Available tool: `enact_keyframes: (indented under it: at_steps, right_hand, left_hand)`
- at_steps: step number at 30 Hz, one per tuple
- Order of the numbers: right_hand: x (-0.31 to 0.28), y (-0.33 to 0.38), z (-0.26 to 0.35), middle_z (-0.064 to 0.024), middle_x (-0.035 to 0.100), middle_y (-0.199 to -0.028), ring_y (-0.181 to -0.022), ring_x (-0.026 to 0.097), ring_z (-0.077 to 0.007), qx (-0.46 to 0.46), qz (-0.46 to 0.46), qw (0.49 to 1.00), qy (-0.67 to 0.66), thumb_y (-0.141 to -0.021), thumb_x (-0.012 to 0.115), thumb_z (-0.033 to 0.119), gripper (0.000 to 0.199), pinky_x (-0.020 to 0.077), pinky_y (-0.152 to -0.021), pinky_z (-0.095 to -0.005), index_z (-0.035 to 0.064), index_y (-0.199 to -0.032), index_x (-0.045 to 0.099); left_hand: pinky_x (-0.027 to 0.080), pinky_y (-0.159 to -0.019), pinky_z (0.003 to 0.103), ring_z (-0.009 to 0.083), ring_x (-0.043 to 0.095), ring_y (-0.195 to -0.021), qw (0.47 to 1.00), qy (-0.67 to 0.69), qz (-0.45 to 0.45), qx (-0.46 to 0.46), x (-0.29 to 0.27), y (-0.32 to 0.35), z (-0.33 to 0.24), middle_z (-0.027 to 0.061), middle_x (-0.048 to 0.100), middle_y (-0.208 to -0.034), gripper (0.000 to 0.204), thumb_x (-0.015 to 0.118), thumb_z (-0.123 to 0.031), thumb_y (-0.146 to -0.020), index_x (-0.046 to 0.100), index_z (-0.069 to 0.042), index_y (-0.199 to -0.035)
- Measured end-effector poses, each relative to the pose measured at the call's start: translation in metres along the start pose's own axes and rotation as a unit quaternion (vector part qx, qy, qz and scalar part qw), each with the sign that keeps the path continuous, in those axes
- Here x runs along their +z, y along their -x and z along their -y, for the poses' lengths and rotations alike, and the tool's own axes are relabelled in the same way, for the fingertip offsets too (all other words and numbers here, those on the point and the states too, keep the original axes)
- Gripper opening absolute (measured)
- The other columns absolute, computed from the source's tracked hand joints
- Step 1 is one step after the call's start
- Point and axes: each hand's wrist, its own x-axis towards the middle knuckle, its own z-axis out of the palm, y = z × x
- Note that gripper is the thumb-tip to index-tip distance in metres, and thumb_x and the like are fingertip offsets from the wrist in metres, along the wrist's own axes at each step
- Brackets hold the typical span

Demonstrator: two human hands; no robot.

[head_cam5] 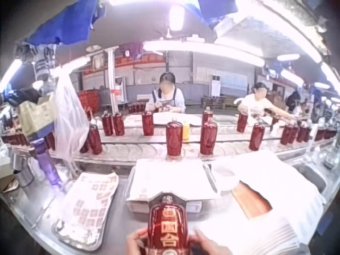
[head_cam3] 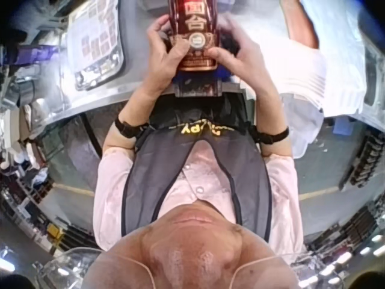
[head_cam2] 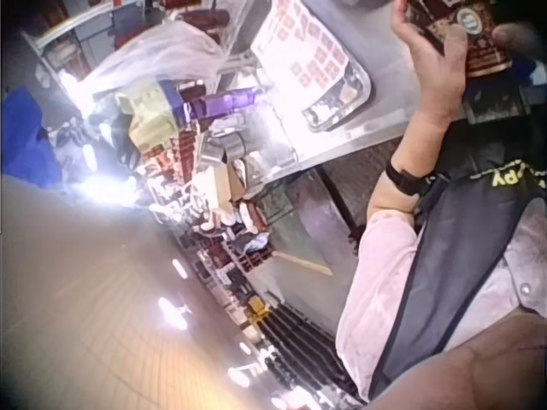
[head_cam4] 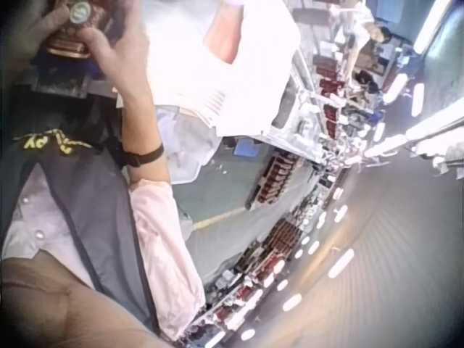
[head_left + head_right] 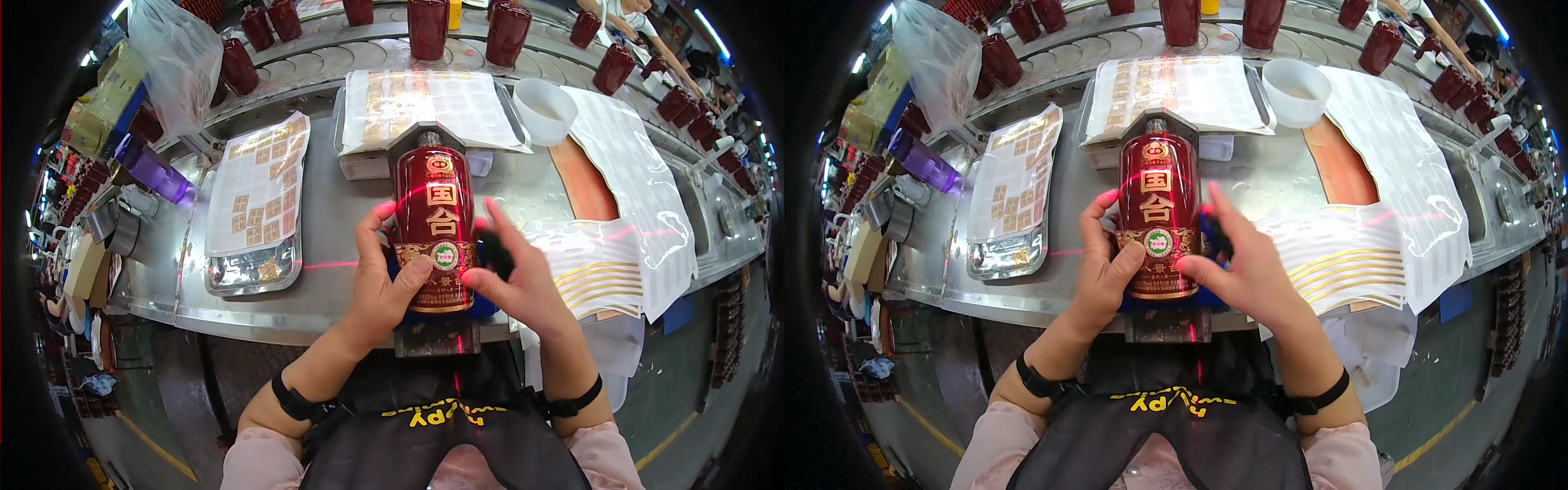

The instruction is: Applying decorative labels and stickers to red liquor bottles at a factory workstation.

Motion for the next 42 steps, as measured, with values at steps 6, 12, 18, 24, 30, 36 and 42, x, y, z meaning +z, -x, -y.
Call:
enact_keyframes:
  at_steps: [6,12,18,24,30,36,42]
  right_hand:
    - [-0.017,-0.021,0.041,-0.0153,0.066,-0.085,-0.075,0.067,-0.0337,-0.075,-0.002,0.991,0.110,-0.083,0.066,0.004,0.029,0.0519,-0.065,-0.0374,0.0032,-0.110,0.053]
    - [-0.016,-0.043,0.044,-0.0162,0.063,-0.079,-0.069,0.063,-0.0342,-0.170,0.059,0.976,0.123,-0.082,0.069,0.010,0.022,0.0491,-0.059,-0.0384,0.0035,-0.099,0.057]
    - [-0.005,-0.025,0.033,-0.0106,0.064,-0.076,-0.065,0.061,-0.0156,-0.030,0.010,0.999,-0.015,-0.085,0.069,0.013,0.023,0.0488,-0.060,-0.0299,0.0022,-0.103,0.059]
    - [0.003,-0.005,0.017,-0.0045,0.064,-0.082,-0.074,0.057,-0.0080,0.042,-0.166,0.978,-0.118,-0.089,0.067,0.012,0.021,0.0481,-0.066,-0.0239,0.0013,-0.104,0.058]
    - [0.018,0.005,0.004,-0.0009,0.063,-0.091,-0.081,0.055,-0.0045,0.091,-0.136,0.953,-0.255,-0.092,0.066,0.015,0.023,0.0472,-0.072,-0.0211,0.0012,-0.107,0.056]
    - [0.023,0.002,-0.008,-0.0017,0.063,-0.090,-0.080,0.055,-0.0049,0.079,-0.138,0.962,-0.222,-0.092,0.065,0.016,0.023,0.0471,-0.071,-0.0212,0.0008,-0.107,0.056]
    - [0.014,0.003,0.002,-0.0025,0.063,-0.089,-0.080,0.055,-0.0054,0.059,-0.135,0.974,-0.170,-0.093,0.065,0.016,0.024,0.0475,-0.070,-0.0215,-0.0001,-0.108,0.055]
  left_hand:
    - [0.046,-0.091,0.033,0.0186,0.056,-0.106,1.000,0.021,-0.008,-0.013,0.004,0.001,-0.002,0.0157,0.054,-0.120,0.067,0.063,-0.024,-0.093,0.021,-0.005,-0.141]
    - [0.047,-0.092,0.033,0.0191,0.056,-0.107,1.000,-0.011,-0.001,-0.004,0.002,0.000,-0.003,0.0155,0.054,-0.121,0.067,0.062,-0.023,-0.094,0.020,-0.005,-0.141]
    - [0.046,-0.093,0.033,0.0187,0.055,-0.109,1.000,0.019,0.001,-0.005,0.004,0.002,-0.001,0.0154,0.052,-0.124,0.066,0.061,-0.023,-0.094,0.020,-0.004,-0.142]
    - [0.043,-0.095,0.032,0.0179,0.052,-0.109,0.996,0.076,-0.023,-0.031,0.002,-0.003,-0.007,0.0139,0.049,-0.121,0.062,0.063,-0.022,-0.093,0.027,-0.003,-0.138]
    - [0.043,-0.096,0.034,0.0209,0.050,-0.112,0.995,-0.084,-0.060,-0.017,0.014,-0.006,-0.010,0.0173,0.046,-0.123,0.070,0.070,-0.021,-0.086,0.026,0.001,-0.136]
    - [0.044,-0.095,0.033,0.0198,0.053,-0.111,0.996,-0.064,-0.061,-0.019,0.016,-0.007,-0.011,0.0173,0.047,-0.123,0.069,0.068,-0.018,-0.087,0.025,0.001,-0.137]
    - [0.045,-0.095,0.032,0.0186,0.053,-0.112,0.999,0.010,-0.036,-0.015,0.018,-0.004,-0.013,0.0160,0.047,-0.124,0.068,0.066,-0.019,-0.090,0.022,0.000,-0.139]
